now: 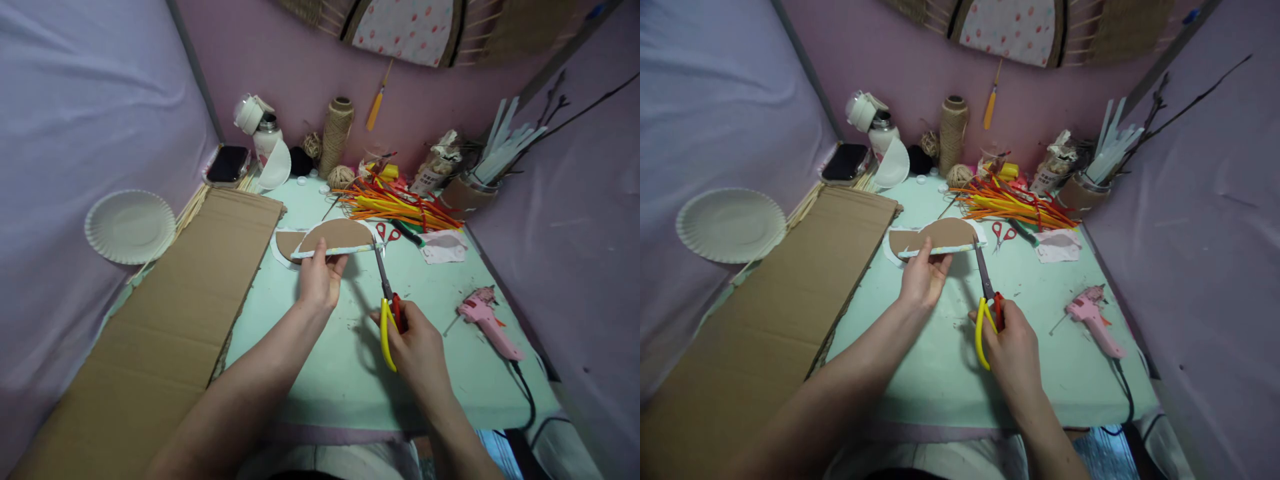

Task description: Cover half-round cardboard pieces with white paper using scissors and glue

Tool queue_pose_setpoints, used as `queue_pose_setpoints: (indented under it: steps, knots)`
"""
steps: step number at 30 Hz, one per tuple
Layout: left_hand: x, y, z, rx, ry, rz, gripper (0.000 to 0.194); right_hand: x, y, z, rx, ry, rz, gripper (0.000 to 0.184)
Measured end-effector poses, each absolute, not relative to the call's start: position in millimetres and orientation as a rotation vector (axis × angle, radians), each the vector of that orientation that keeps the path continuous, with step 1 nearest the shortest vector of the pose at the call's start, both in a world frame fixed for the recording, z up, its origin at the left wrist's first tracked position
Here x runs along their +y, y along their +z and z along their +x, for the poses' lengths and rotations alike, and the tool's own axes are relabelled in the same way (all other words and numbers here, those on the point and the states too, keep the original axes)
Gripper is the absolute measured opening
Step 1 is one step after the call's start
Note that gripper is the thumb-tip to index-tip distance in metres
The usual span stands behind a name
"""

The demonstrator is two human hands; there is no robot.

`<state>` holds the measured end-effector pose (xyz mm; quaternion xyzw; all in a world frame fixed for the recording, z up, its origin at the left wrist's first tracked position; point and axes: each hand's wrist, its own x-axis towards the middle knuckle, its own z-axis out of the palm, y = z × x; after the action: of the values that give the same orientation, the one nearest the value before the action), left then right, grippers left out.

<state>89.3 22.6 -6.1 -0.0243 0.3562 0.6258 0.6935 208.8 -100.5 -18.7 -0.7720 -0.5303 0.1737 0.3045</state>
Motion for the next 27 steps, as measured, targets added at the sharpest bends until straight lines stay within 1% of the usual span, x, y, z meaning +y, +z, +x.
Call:
queue_pose_setpoints:
  steps: [8, 14, 21, 24, 27]
  knots:
    - [22, -6, 89, 0.800, 1.382, -0.044, 0.009, -103, -18, 211, -1.427, 0.478, -2.030, 0.045]
    - [26, -6, 85, 0.783, 1.384, -0.040, 0.010, -103, -13, 222, -1.174, 0.533, -2.013, 0.038]
    - [29, -5, 83, 0.752, 1.357, -0.024, 0.015, -103, -20, 239, -1.056, 0.592, -1.984, 0.039]
    - [28, -6, 83, 0.748, 1.360, 0.055, 0.018, -105, -24, 242, -1.067, 0.594, -1.957, 0.036]
    - [27, -7, 82, 0.773, 1.311, 0.292, 0.016, -107, -26, 245, -1.035, 0.544, -1.913, 0.035]
